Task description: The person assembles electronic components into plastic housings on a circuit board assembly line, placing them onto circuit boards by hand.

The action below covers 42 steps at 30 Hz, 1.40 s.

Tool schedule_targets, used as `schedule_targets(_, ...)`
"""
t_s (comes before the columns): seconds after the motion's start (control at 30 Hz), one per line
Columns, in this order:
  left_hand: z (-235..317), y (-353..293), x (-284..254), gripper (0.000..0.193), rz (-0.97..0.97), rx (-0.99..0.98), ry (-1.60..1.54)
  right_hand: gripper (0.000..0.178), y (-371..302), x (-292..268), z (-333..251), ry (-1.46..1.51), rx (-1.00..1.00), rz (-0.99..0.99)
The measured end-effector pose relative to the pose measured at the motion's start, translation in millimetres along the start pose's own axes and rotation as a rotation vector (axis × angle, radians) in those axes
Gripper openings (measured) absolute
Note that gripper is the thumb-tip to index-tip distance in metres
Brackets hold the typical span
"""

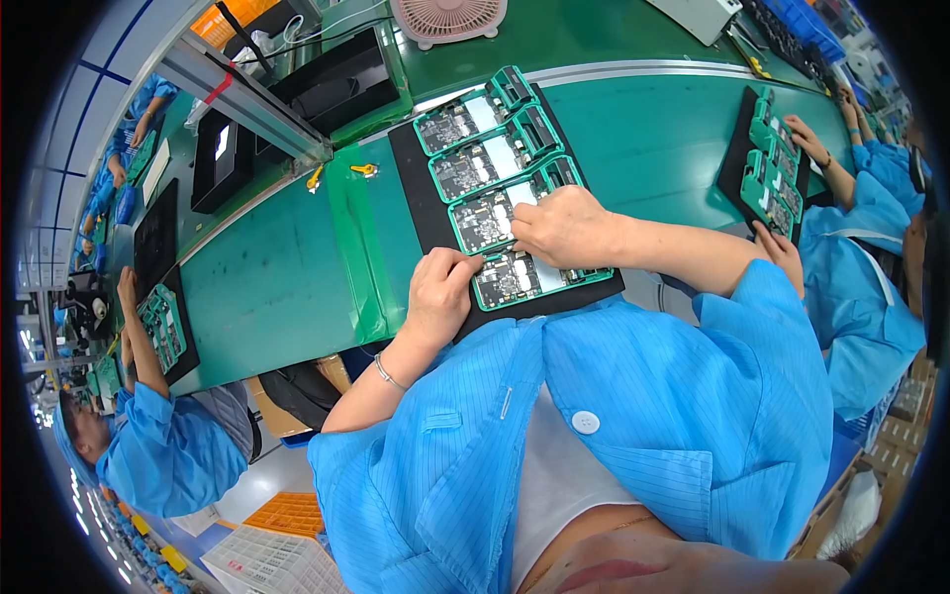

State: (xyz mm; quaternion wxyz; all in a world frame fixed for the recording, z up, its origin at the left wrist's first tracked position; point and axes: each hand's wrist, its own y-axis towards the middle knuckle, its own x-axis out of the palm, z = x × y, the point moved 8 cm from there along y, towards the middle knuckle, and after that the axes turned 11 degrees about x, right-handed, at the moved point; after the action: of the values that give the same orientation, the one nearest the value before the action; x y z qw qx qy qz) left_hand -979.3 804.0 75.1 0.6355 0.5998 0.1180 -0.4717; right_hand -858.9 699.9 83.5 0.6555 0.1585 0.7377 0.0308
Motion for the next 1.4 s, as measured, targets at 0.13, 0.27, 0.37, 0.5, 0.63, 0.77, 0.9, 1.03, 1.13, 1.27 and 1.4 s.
schedule_targets(0.13, -0.1, 0.7, 0.6, 0.024, 0.005, -0.002, 0.002, 0.026, 0.3, 3.0, 3.6, 0.034, 0.018, -0.040)
schedule_targets(0.27, 2.7, 0.7, 3.8, 0.023, -0.008, 0.013, -0.002, 0.025, -1.3, 0.1, 1.8, 0.039, 0.013, -0.032)
schedule_targets(0.37, 6.6, 0.0, 6.5, 0.023, -0.034, 0.044, -0.009, 0.025, -4.3, 1.9, 0.1, 0.042, 0.022, -0.057)
schedule_targets(0.5, 7.1, 3.8, 5.6, 0.023, -0.113, 0.087, -0.023, 0.025, -5.4, -0.3, -4.2, 0.051, 0.017, -0.036)
schedule_targets(0.63, -5.1, 2.7, 7.4, 0.022, -0.202, 0.108, -0.093, 0.025, 1.7, 6.4, -0.1, 0.058, 0.020, -0.039)
schedule_targets(0.77, -27.0, 11.3, -8.6, 0.020, -0.157, 0.033, -0.177, 0.027, -3.9, -26.9, 12.9, 0.082, 0.075, 0.118)
schedule_targets(0.9, -89.0, -0.3, -35.3, 0.101, -0.291, -0.172, 0.059, 0.027, -29.2, -61.3, 70.6, 0.361, 0.369, 0.365)
schedule_targets(1.03, -113.6, -28.9, -6.7, 0.118, -0.418, -0.196, -0.014, 0.024, -81.8, -30.4, 130.8, 1.013, 0.729, 0.327)
schedule_targets(1.13, -102.2, -12.5, 8.2, 0.116, -0.382, -0.145, -0.055, 0.019, -126.1, -36.6, 147.8, 1.243, 0.822, 0.518)
schedule_targets(1.27, -74.8, 47.1, 67.5, 0.107, -0.395, -0.061, -0.138, 0.016, -197.5, -70.5, 164.7, 1.331, 0.922, 0.838)
schedule_targets(1.4, -56.1, 107.3, 138.7, 0.104, -0.368, 0.048, -0.183, 0.018, -237.7, -104.7, 169.2, 1.327, 0.927, 0.980)
